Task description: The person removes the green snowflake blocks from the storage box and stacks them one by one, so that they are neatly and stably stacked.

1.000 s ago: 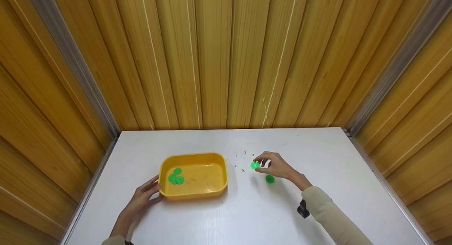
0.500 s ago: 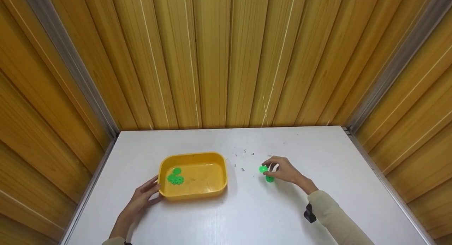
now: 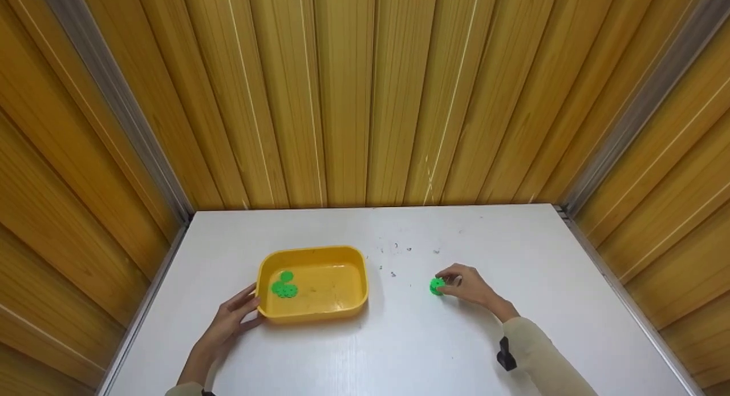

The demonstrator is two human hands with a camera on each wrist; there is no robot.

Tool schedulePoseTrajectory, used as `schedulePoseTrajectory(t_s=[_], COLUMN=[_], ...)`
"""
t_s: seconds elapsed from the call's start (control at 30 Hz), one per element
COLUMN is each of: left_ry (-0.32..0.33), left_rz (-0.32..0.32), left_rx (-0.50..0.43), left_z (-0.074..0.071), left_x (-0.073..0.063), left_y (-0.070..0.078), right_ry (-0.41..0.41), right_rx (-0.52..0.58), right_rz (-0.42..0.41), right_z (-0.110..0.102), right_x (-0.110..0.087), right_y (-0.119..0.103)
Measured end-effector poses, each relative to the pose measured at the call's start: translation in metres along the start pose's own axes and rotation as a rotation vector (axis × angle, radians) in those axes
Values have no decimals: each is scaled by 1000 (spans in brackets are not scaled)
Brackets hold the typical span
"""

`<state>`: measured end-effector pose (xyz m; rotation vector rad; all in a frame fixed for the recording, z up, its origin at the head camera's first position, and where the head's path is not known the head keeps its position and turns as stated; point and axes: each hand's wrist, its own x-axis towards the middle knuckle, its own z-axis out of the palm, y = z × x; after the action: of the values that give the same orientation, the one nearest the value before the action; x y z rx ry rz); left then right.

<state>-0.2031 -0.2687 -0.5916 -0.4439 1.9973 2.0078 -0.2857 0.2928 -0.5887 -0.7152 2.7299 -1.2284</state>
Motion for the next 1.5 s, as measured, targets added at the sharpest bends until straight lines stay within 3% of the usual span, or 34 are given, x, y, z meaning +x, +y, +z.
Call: schedulePoseTrajectory(t_s=[0.77,1.17,1.5], left_ry=[12,-10,-15], left_rz=[11,43,30], left_rx=[12,27,13], left_z=[1,0,-1], left_x=[-1,-1,-1], left_y=[-3,-1,-1], right_ry=[64,51,40], right_rx=[-5,-6,-33], right_rz=[-95,-46,-36], right_z=[13,11,13], right_x=[-10,-6,-6], right_y=[6,6,6])
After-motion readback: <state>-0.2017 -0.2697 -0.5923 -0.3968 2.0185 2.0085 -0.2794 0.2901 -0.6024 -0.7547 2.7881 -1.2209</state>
